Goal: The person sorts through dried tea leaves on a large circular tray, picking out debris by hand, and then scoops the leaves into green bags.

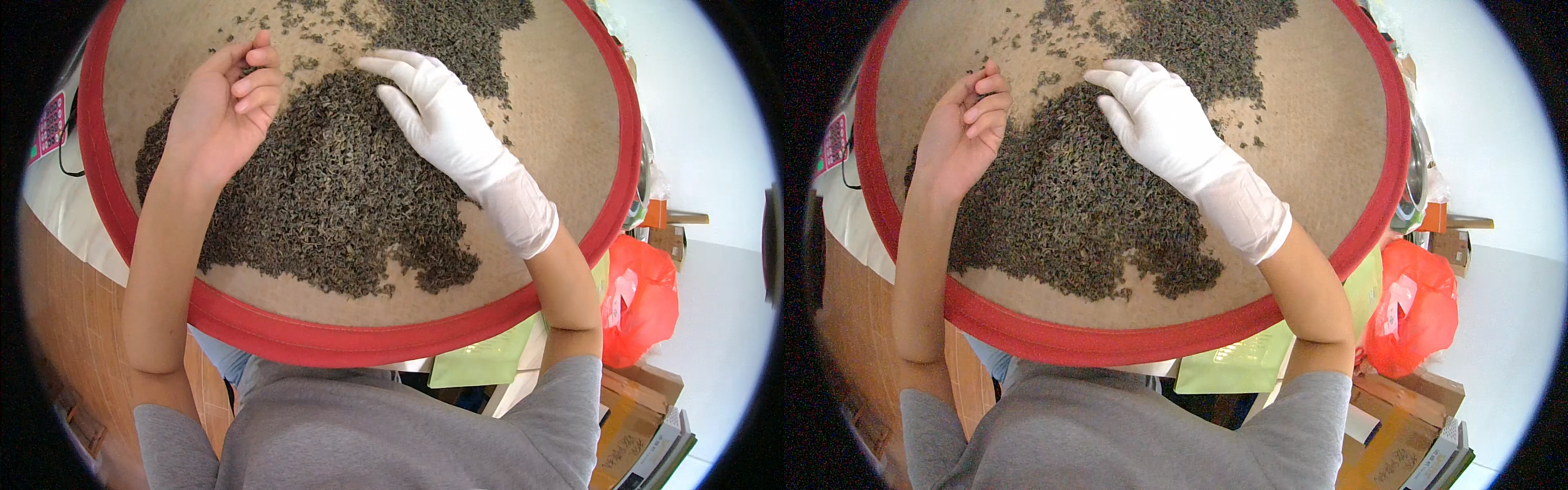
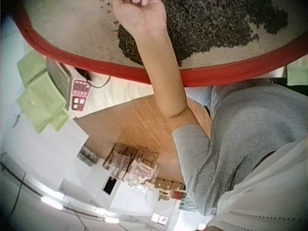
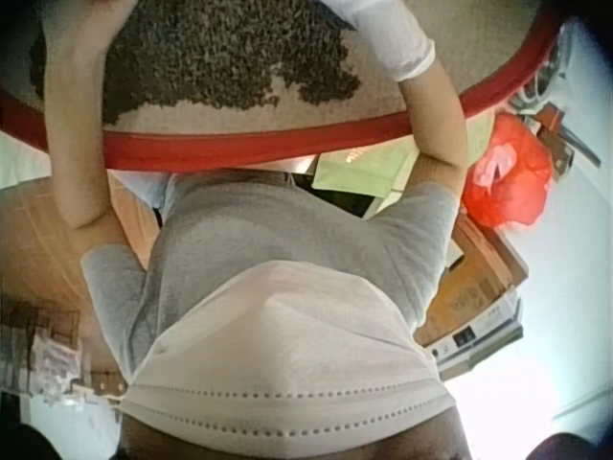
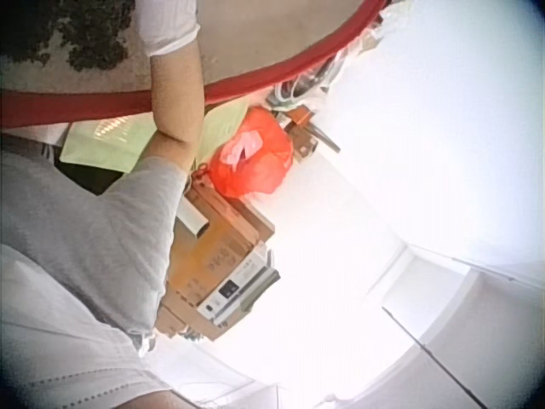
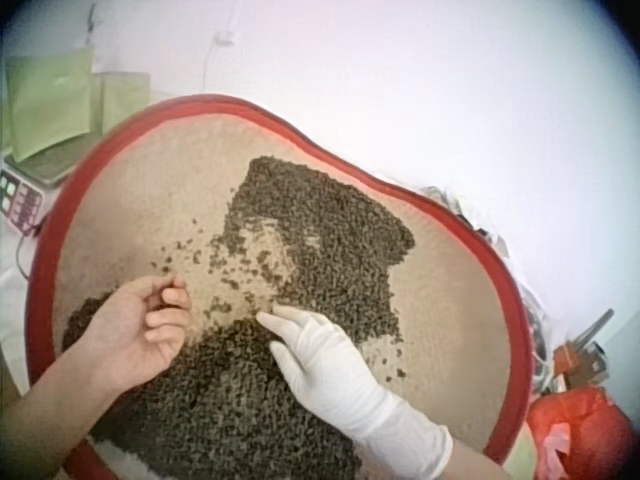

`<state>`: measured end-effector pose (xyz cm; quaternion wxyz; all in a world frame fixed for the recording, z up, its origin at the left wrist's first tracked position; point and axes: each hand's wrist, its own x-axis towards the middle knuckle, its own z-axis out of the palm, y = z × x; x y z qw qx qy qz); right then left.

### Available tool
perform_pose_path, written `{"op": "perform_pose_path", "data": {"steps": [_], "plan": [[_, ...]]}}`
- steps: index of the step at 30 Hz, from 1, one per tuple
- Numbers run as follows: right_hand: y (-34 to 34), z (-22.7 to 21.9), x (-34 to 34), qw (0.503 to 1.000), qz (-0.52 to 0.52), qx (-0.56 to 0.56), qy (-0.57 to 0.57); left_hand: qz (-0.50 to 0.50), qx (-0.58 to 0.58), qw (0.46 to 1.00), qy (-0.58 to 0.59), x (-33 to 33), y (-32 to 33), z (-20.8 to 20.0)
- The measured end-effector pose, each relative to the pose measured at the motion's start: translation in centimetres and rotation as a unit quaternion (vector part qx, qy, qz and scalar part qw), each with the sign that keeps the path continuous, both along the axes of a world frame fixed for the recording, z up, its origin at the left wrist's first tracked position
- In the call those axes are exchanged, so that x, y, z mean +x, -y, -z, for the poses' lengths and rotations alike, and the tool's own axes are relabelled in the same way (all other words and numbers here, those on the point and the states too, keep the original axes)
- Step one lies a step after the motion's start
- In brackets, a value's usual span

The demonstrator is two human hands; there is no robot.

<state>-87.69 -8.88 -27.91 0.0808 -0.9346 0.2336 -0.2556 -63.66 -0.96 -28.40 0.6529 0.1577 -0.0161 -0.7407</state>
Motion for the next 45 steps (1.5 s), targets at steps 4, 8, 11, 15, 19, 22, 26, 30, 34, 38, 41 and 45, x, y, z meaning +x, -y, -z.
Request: {"op": "perform_pose_path", "data": {"steps": [4, 8, 11, 15, 19, 22, 26, 30, 34, 38, 41, 45], "plan": [[-0.9, -0.1, 1.4, 0.993, -0.038, 0.049, -0.097, -0.021, -0.004, 1.000, 0.014, 0.5, 0.3, 0.3], [-5.7, -0.5, 2.5, 0.978, -0.061, 0.043, -0.196, -0.033, -0.002, 0.999, 0.026, 0.5, 0.0, 0.0], [-8.9, -2.1, 1.7, 0.974, -0.050, 0.067, -0.211, -0.027, -0.005, 0.999, 0.032, 0.0, 0.0, -0.3], [-9.3, -3.5, -0.5, 0.958, -0.081, 0.170, -0.218, -0.031, -0.002, 0.998, 0.048, -0.1, -0.1, -0.4], [-6.8, -3.9, -2.8, 0.980, -0.021, 0.142, -0.134, -0.040, 0.017, 0.997, 0.066, -0.5, 0.0, -0.4], [-4.3, -3.0, -3.9, 0.987, 0.086, 0.114, -0.078, -0.027, 0.005, 0.997, 0.071, -0.3, 0.2, 0.0], [-2.1, -0.2, -4.7, 0.987, 0.121, 0.073, -0.081, -0.015, 0.009, 0.997, 0.074, -0.6, 0.3, 0.0], [-2.5, 2.2, -2.9, 0.985, 0.070, 0.046, -0.151, 0.002, 0.012, 0.997, 0.078, -0.7, 0.6, 0.6], [-4.0, 2.0, -0.8, 0.987, 0.075, 0.067, -0.127, -0.019, 0.031, 0.995, 0.092, -1.0, 0.3, 0.8], [-3.9, 0.8, -1.7, 0.966, 0.051, 0.249, -0.055, -0.010, 0.036, 0.995, 0.090, -0.6, 0.7, 0.8], [-3.3, -2.2, -3.1, 0.891, 0.102, 0.442, 0.020, -0.014, 0.030, 0.995, 0.096, -0.8, 0.7, 0.7], [-2.3, -3.5, -4.9, 0.842, 0.108, 0.513, 0.129, -0.020, 0.044, 0.992, 0.113, -1.3, 0.6, 0.2]]}}
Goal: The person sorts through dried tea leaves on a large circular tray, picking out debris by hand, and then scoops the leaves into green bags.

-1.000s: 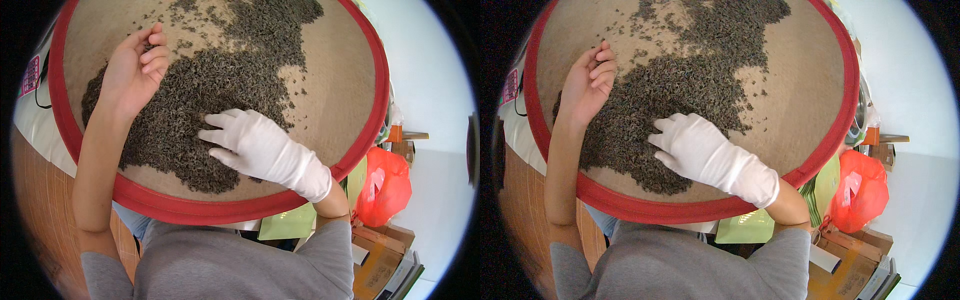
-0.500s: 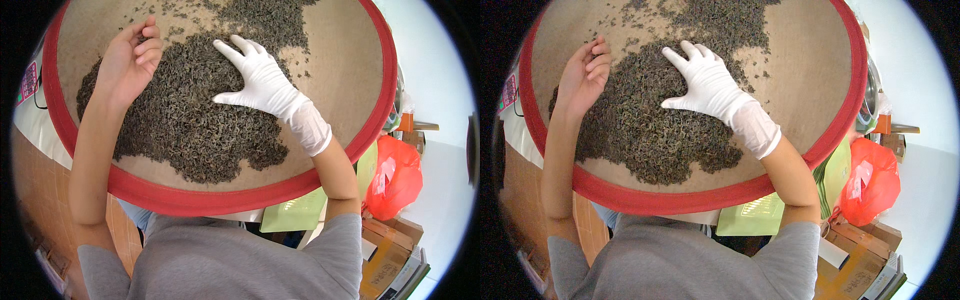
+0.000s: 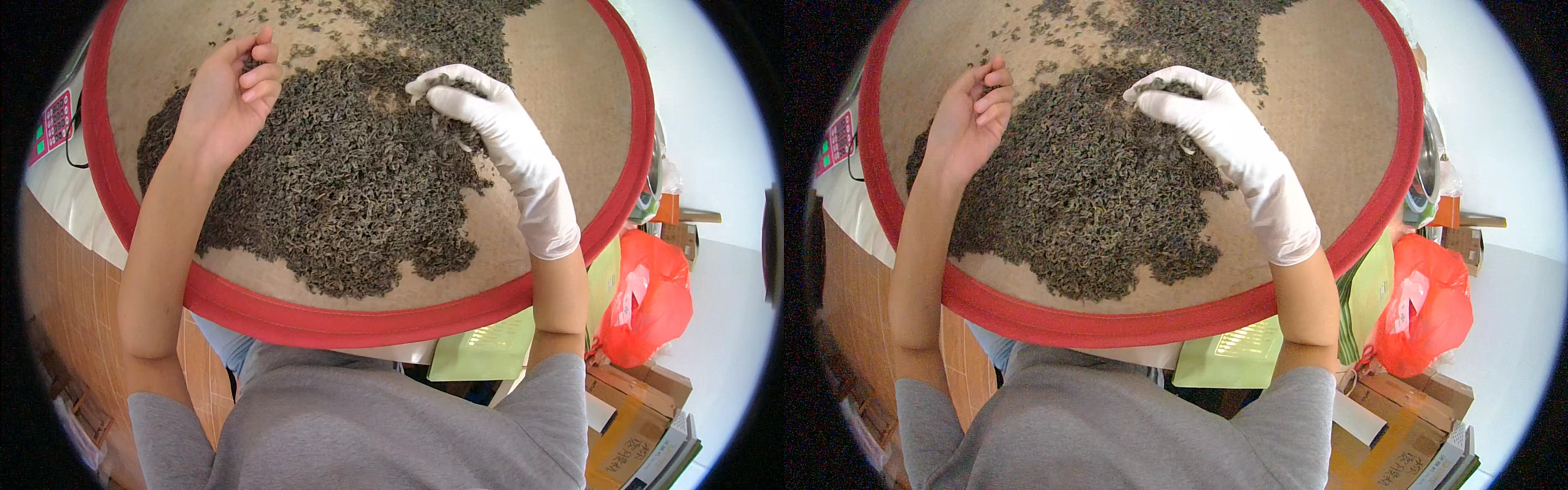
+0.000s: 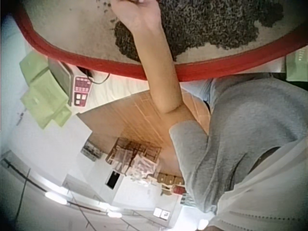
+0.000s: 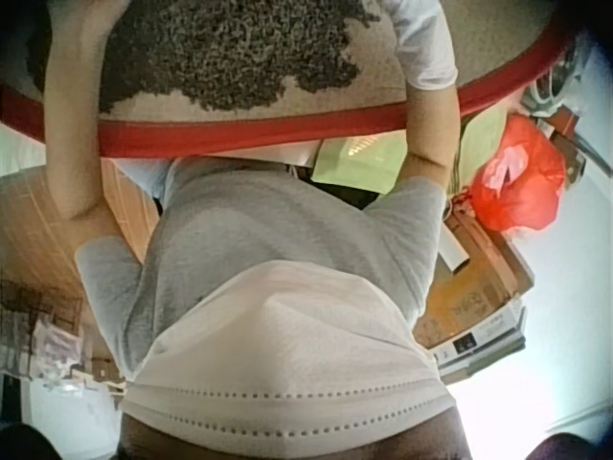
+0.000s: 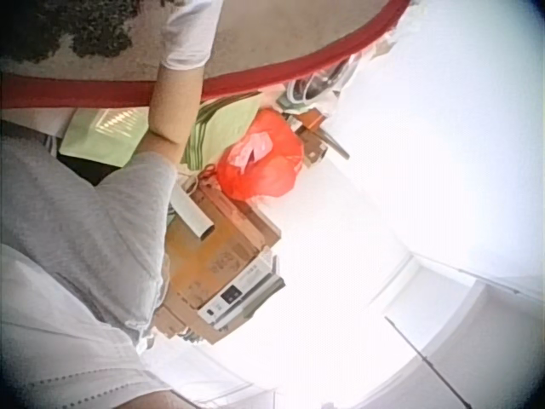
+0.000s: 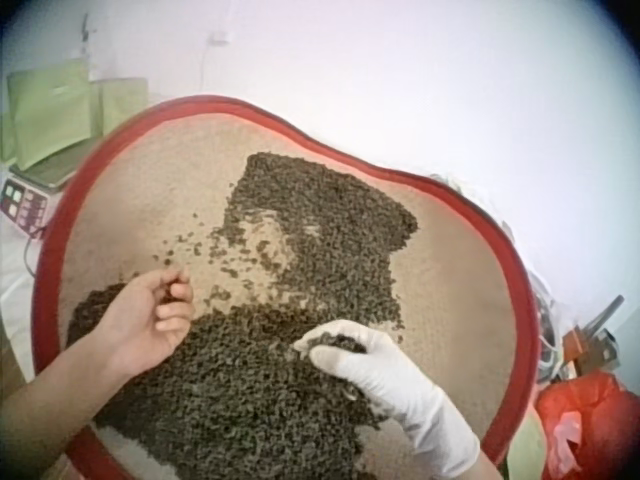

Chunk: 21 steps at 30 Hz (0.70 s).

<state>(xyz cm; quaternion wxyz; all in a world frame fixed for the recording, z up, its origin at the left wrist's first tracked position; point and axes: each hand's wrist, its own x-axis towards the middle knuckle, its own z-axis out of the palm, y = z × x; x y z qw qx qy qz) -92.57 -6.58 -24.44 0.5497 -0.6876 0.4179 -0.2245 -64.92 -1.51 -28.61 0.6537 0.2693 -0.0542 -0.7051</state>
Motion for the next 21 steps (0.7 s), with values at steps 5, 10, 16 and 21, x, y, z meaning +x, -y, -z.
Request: {"op": "perform_pose_path", "data": {"steps": [5, 10, 16, 21], "plan": [[0.8, 0.4, -1.2, 0.968, -0.058, 0.150, 0.192, -0.003, 0.008, 1.000, 0.006, -0.4, 0.0, 0.2], [0.5, -1.0, -1.7, 0.995, -0.087, -0.025, -0.048, -0.011, 0.016, 1.000, 0.009, -0.3, -0.1, 0.3], [0.7, 0.7, -2.2, 0.980, -0.019, -0.169, -0.099, 0.001, 0.006, 1.000, 0.004, -0.2, 0.0, 0.6], [1.3, 1.2, -2.9, 0.951, 0.029, -0.260, -0.164, -0.008, 0.015, 1.000, 0.015, -0.8, -0.1, 0.0]]}}
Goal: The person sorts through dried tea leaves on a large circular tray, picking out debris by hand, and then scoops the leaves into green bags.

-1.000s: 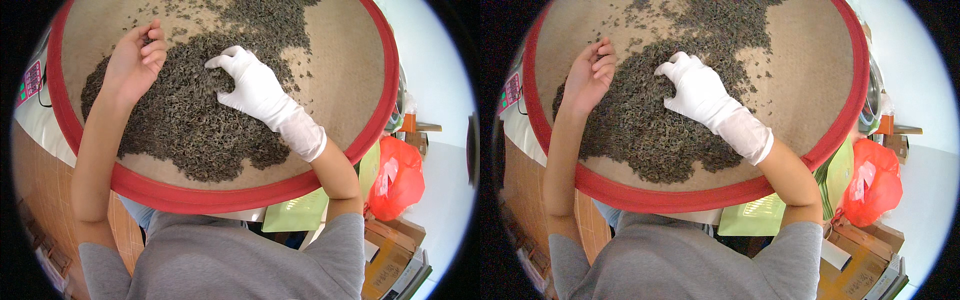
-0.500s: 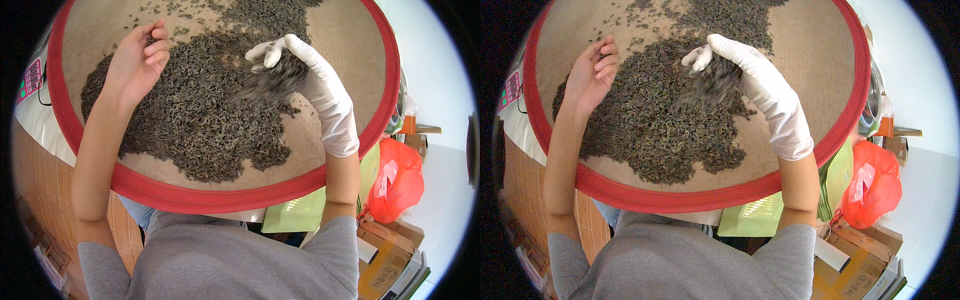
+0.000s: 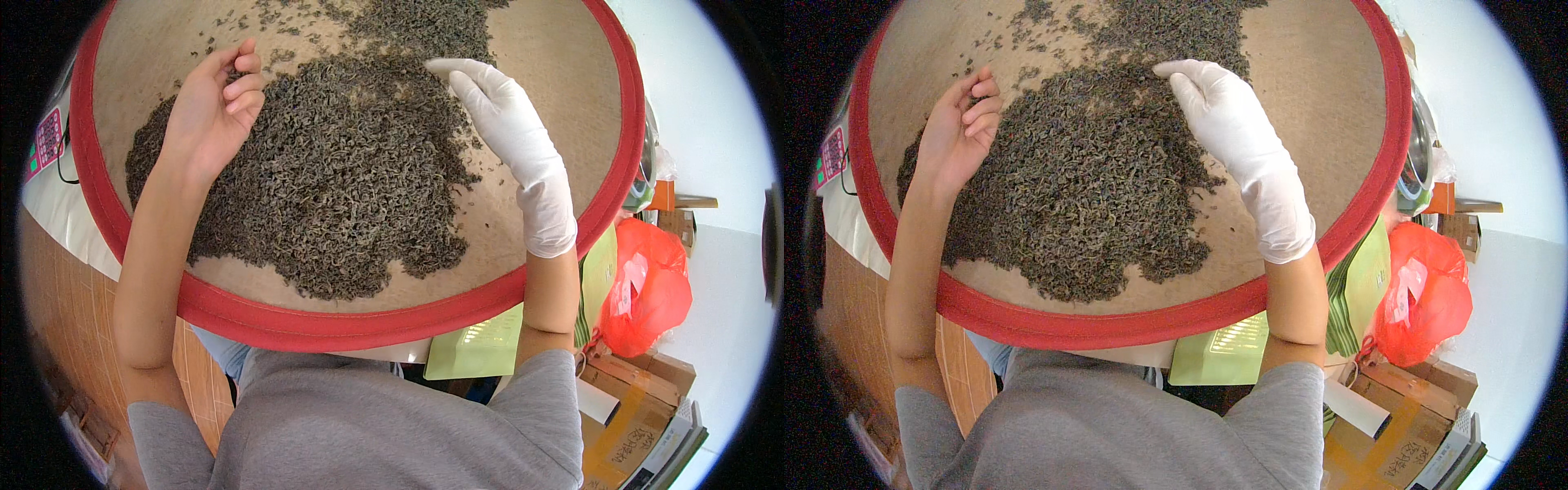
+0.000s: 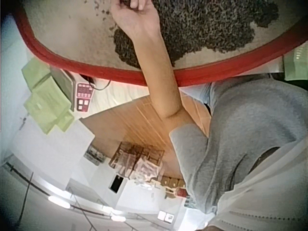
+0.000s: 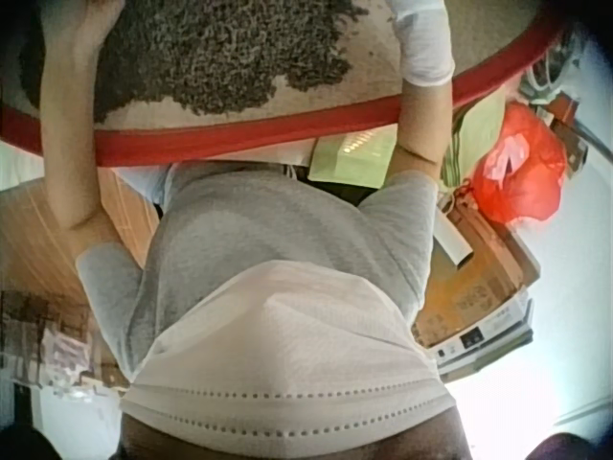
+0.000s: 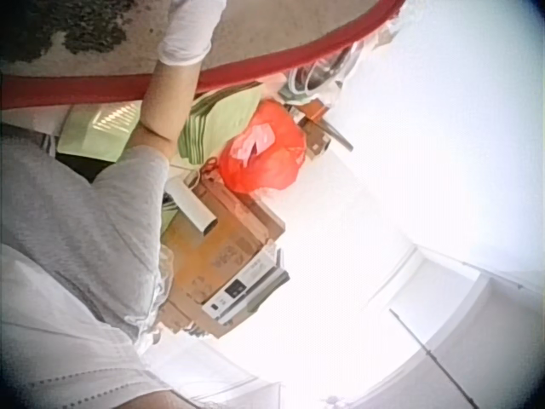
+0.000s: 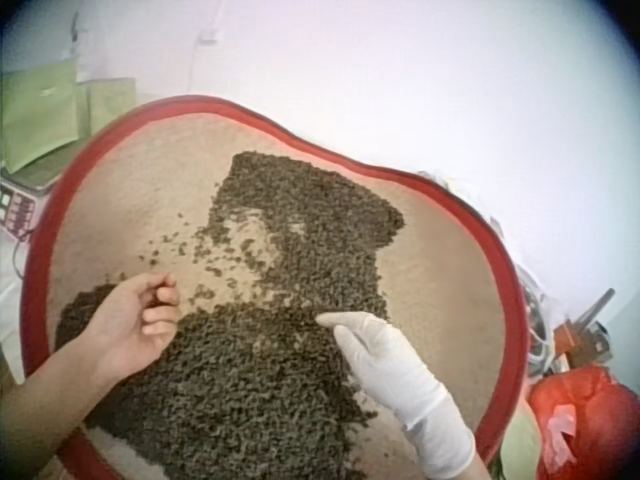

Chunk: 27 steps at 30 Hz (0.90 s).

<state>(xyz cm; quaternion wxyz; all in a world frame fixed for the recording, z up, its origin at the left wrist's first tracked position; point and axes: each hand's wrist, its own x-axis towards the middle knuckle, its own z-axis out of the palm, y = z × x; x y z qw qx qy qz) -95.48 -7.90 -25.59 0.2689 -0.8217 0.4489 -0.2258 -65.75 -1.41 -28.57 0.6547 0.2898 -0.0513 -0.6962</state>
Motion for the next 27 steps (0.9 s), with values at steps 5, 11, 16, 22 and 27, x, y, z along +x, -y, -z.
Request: {"op": "perform_pose_path", "data": {"steps": [5, 11, 16, 22, 27], "plan": [[-0.4, -2.7, -1.6, 0.977, -0.004, 0.122, -0.174, 0.015, -0.034, 0.999, -0.006, 0.7, -0.1, 0.6], [-1.7, -2.4, -0.2, 0.958, -0.052, 0.175, -0.219, 0.009, -0.018, 1.000, 0.010, 0.4, -0.1, 0.4], [-1.4, -1.2, -0.1, 0.962, -0.068, 0.130, -0.229, 0.008, -0.006, 1.000, -0.007, 0.3, -0.1, 0.2], [-1.2, -1.3, -0.7, 0.972, -0.056, 0.139, -0.181, 0.015, -0.006, 1.000, -0.008, 0.3, -0.1, 0.1], [-1.5, -1.2, -0.4, 0.957, -0.053, 0.197, -0.208, 0.016, -0.007, 1.000, 0.000, 0.2, -0.1, 0.2]]}}
